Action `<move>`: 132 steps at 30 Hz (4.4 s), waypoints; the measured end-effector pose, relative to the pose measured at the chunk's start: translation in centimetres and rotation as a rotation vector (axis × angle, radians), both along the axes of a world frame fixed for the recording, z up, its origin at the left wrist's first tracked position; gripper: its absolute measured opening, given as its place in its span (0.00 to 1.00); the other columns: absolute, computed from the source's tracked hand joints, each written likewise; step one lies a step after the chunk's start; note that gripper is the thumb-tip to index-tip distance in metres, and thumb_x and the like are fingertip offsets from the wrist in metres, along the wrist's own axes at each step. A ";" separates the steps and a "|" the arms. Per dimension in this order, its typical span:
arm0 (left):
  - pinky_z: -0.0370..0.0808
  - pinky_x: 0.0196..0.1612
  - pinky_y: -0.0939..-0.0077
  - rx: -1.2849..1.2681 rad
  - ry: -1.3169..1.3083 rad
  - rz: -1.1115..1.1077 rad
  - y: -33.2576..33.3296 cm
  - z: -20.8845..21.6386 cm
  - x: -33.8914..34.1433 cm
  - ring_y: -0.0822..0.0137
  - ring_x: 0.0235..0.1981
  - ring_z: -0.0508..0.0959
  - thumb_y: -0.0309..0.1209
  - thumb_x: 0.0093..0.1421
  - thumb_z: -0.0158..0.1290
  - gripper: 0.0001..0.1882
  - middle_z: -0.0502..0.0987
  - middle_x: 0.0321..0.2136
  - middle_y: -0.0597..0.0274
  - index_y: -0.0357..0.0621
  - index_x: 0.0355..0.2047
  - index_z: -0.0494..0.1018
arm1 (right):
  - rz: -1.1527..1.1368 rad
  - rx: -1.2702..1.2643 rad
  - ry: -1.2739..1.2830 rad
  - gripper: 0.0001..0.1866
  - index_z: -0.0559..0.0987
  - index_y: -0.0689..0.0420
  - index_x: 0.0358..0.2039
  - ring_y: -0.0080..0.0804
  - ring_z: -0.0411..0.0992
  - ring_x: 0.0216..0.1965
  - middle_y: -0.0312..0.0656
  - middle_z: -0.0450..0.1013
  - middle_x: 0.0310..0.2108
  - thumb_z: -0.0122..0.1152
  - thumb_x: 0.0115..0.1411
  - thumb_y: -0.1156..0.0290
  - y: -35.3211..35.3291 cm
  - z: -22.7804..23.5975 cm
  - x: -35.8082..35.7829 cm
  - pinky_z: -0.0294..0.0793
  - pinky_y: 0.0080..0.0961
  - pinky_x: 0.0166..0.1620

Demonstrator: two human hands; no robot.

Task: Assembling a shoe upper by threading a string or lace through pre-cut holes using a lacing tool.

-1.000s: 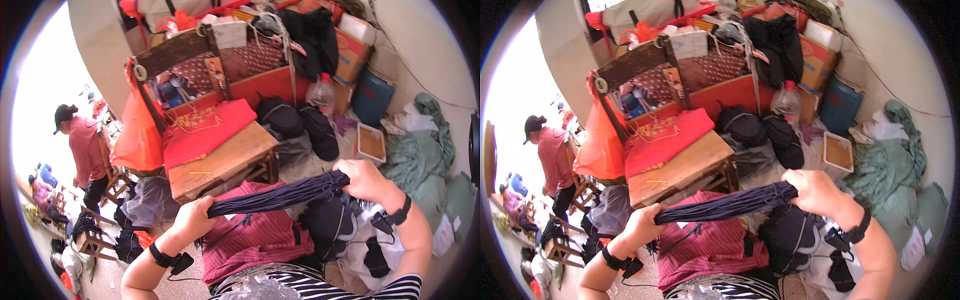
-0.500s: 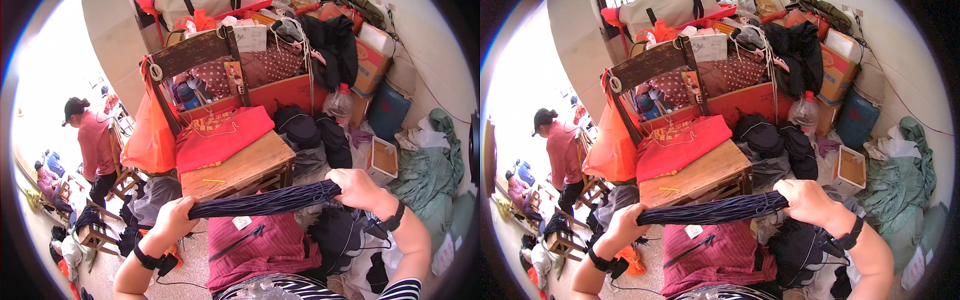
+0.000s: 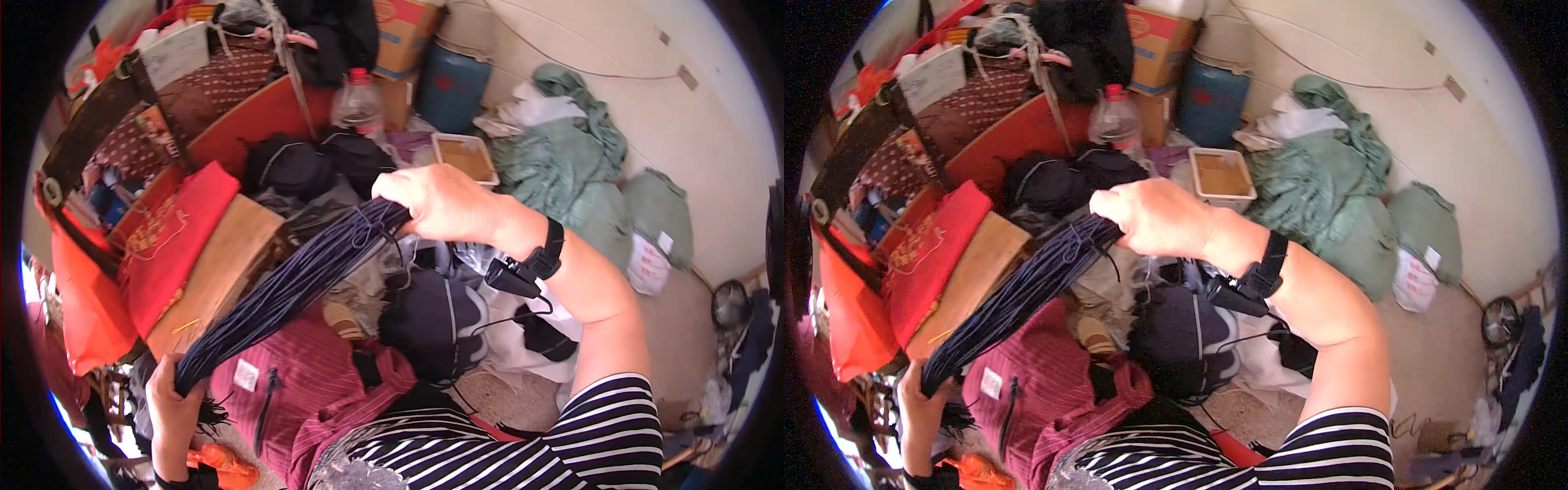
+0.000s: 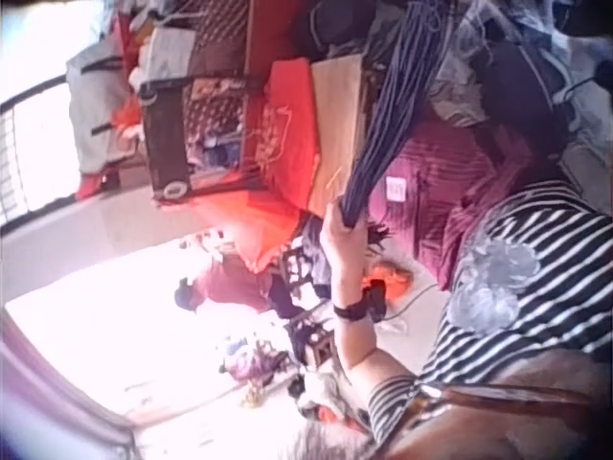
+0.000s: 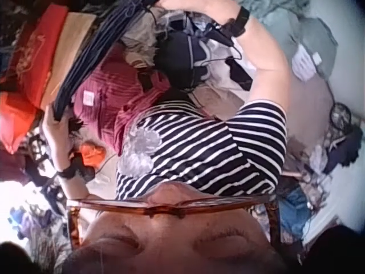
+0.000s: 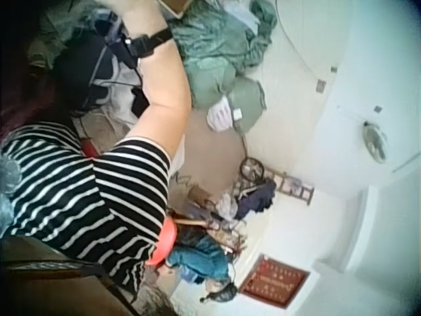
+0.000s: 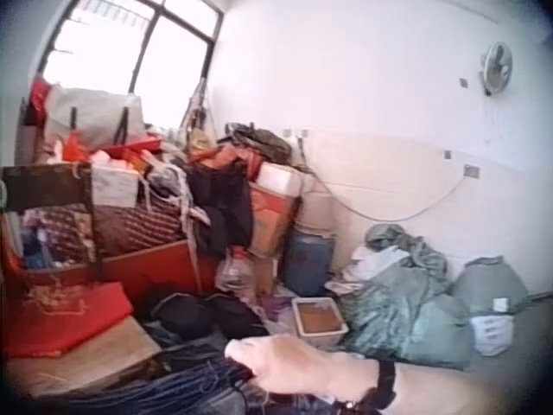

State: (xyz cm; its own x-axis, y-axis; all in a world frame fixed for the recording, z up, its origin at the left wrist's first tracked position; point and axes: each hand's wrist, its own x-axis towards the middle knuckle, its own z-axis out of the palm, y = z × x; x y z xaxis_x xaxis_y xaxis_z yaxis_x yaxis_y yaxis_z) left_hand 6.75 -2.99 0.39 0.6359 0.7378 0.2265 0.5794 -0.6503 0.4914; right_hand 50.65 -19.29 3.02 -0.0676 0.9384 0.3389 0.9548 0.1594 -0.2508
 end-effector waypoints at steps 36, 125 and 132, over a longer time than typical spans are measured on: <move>0.74 0.41 0.56 0.001 0.267 -0.682 -7.3 -3.7 26.0 0.42 0.39 0.78 0.23 0.49 0.62 0.18 0.78 0.34 0.45 0.39 0.41 0.74 | -0.828 -0.196 0.381 0.14 0.76 0.61 0.39 0.43 0.77 0.35 0.51 0.76 0.32 0.62 0.49 0.80 -32.8 -12.7 7.8 0.74 0.35 0.41; 0.65 0.62 0.57 0.066 -0.118 -0.206 -3.4 -12.5 5.2 0.50 0.54 0.72 0.18 0.50 0.60 0.24 0.75 0.52 0.52 0.40 0.50 0.74 | -1.242 0.038 1.743 0.09 0.77 0.56 0.35 0.13 0.51 0.11 0.22 0.56 0.15 0.52 0.68 0.66 -29.9 -31.6 -1.9 0.47 0.17 0.14; 0.65 0.61 0.58 0.073 -0.153 -0.227 -3.2 -13.0 5.7 0.51 0.54 0.73 0.18 0.51 0.59 0.23 0.75 0.51 0.51 0.41 0.50 0.74 | -1.132 0.517 1.478 0.13 0.78 0.60 0.46 0.11 0.52 0.15 0.21 0.56 0.19 0.49 0.71 0.66 -29.1 -17.0 -0.1 0.50 0.13 0.16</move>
State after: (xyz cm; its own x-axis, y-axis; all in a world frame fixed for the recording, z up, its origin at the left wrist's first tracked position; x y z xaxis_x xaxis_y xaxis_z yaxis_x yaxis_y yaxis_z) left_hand 12.46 -6.17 -12.57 0.7376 0.5582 0.3801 0.3372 -0.7921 0.5088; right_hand 50.55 -48.40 -14.00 0.9621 0.1398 -0.2340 -0.2399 0.0265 -0.9704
